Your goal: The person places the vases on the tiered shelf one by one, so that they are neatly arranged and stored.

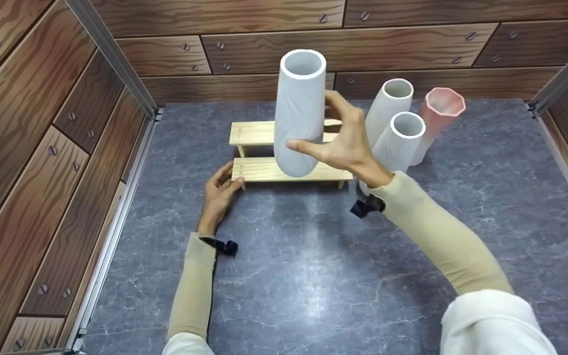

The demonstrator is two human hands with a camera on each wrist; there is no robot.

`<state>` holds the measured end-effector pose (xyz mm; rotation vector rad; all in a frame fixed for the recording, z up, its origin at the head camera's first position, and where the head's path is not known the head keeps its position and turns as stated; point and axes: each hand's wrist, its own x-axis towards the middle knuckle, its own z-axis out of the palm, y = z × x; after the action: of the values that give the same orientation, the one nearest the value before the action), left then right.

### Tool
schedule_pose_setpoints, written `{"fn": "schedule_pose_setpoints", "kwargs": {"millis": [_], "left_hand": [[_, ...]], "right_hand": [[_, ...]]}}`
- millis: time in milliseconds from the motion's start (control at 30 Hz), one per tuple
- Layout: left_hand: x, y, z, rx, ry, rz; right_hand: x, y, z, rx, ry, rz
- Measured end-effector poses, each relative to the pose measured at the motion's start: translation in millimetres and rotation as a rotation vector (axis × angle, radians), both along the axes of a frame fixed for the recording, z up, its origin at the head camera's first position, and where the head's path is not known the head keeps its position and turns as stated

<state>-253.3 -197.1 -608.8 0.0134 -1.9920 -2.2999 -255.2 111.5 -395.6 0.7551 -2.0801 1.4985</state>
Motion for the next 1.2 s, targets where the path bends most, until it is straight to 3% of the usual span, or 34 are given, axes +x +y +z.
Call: {"fn": "schedule_pose_setpoints", "kwargs": {"millis": [533, 867, 1067, 1200], "left_hand": [[-3.2, -0.1, -1.1, 0.002, -0.001, 0.01], [5.0, -7.8, 0.1, -0.016, -0.002, 0.016], [1.8, -2.2, 1.6, 0.007, 0.006, 0.007], [0.6, 1.2, 1.2, 0.004, 0.0, -0.006]], "right_hand": [[-55.1, -50.3, 0.8, -0.024, -0.054, 0.005], [-76.8, -77.3, -7.3, -0.013, -0.101, -0.019], [-87.9, -80.3, -7.0, 0.026, -0.067, -0.105], [-91.3, -78.9, -9.5, 0.015, -0.086, -0.111]]}}
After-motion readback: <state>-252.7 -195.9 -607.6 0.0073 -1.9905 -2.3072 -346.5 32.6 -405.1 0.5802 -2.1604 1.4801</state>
